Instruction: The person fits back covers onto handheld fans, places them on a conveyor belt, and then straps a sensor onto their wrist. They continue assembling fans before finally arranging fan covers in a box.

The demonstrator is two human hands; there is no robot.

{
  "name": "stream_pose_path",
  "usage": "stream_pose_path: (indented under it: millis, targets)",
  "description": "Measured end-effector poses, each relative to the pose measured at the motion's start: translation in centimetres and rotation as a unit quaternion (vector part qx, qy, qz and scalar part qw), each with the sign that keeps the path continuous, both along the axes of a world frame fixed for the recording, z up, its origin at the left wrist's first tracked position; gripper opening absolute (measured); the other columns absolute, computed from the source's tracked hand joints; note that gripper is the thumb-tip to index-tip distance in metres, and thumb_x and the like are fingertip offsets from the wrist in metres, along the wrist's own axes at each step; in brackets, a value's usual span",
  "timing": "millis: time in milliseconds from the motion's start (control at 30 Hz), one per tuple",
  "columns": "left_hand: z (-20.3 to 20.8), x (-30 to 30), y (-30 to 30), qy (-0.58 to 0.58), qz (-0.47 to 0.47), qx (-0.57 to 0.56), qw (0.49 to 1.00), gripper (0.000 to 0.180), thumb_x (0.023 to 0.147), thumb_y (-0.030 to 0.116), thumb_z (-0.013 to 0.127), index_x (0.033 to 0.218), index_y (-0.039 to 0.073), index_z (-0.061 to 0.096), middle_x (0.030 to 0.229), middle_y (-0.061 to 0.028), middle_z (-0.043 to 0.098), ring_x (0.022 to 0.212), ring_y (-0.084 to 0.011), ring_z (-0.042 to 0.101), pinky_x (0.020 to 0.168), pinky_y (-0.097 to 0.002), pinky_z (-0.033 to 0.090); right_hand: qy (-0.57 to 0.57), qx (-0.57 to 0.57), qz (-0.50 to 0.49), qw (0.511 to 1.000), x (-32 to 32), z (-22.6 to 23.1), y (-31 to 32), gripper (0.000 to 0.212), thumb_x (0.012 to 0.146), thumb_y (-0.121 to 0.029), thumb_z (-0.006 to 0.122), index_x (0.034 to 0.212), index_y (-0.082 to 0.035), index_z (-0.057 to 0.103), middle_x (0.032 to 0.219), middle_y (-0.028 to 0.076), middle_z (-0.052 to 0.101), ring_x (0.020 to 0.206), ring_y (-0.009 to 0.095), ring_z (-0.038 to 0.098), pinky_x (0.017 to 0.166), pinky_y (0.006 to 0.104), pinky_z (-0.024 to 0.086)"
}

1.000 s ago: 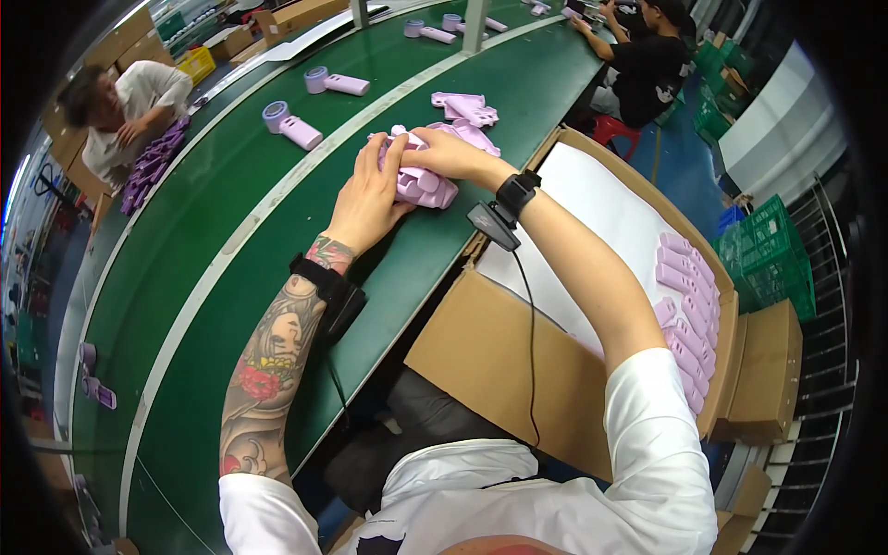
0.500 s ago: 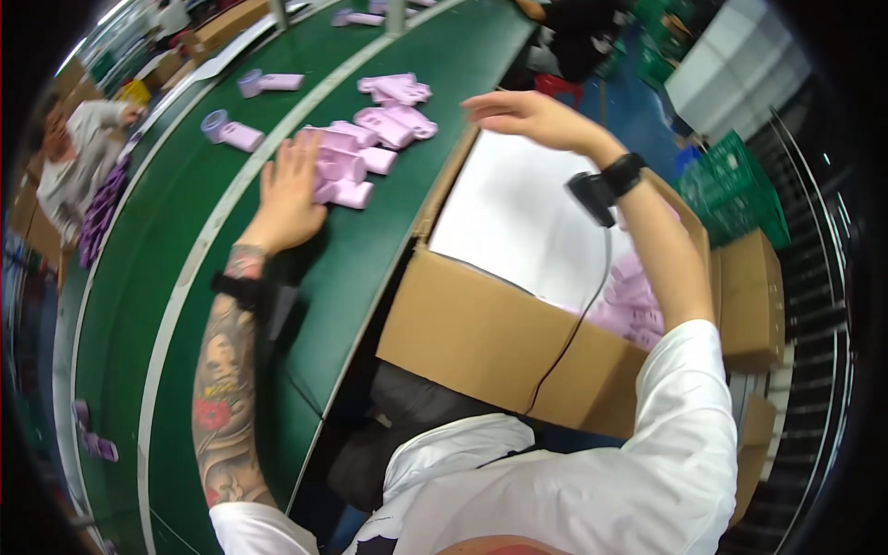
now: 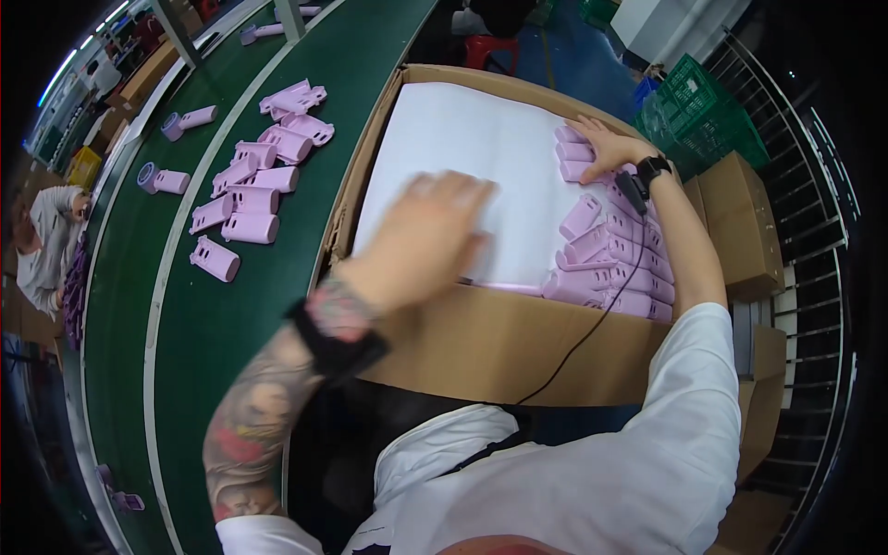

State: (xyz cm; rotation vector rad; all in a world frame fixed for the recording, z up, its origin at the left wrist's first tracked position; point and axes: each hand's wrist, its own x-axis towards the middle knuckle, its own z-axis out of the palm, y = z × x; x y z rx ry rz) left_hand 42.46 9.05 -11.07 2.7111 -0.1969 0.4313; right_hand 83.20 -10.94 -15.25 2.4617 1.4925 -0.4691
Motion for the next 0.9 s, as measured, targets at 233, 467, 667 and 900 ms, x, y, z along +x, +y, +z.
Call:
stream_pose_path:
  millis: [233,467,667,900]
  targets:
    - [-6.9,10.0,-11.3,0.025,-0.08,0.015,0.996,0.079,0.077,0.046,0.076,0.139,0.008,0.046,0.137,-0.0197,0.047,0.13,-0.0368,0.044,0.102,-0.0584,0.039,0.091,-0.005,-0.034,0.995,-0.3,0.1,3.0,0.126,0.057,-0.047,0.089,0.157,-0.012,0.019,0.154,0.027,0.024,0.141,0.043,0.031,0.116,0.0433,0.029]
    - [-8.4,12.9,-13.4,0.091,-0.124,0.024,0.988,0.084,0.07,0.05,0.08,0.136,0.008,0.047,0.144,-0.0236,0.037,0.137,-0.0428,0.035,0.099,-0.0631,0.04,0.068,0.005,-0.039,0.997,0.0,-0.4,1.0,0.122,0.06,-0.054,0.086,0.156,-0.013,0.023,0.146,0.03,0.033,0.136,0.044,0.036,0.111,0.0452,0.035]
    - [-8.0,12.8,-14.1,0.121,-0.128,0.078,0.981,0.077,0.07,0.044,0.081,0.126,-0.001,0.051,0.141,-0.0289,0.037,0.137,-0.045,0.034,0.092,-0.053,0.052,0.032,0.05,-0.009,0.998,-1.5,-1.3,-0.2,0.116,0.065,-0.055,0.082,0.155,-0.01,0.024,0.142,0.03,0.036,0.132,0.044,0.04,0.11,0.0434,0.036]
    - [-8.0,12.8,-13.9,0.096,-0.15,0.024,0.984,0.068,0.068,0.033,0.083,0.117,-0.004,0.054,0.131,-0.0256,0.042,0.127,-0.0427,0.044,0.084,-0.0433,0.057,0.101,0.076,-0.001,0.992,-3.3,-1.0,-1.3,0.099,0.069,-0.052,0.08,0.146,-0.005,0.04,0.136,0.026,0.049,0.126,0.039,0.05,0.105,0.0405,0.041]
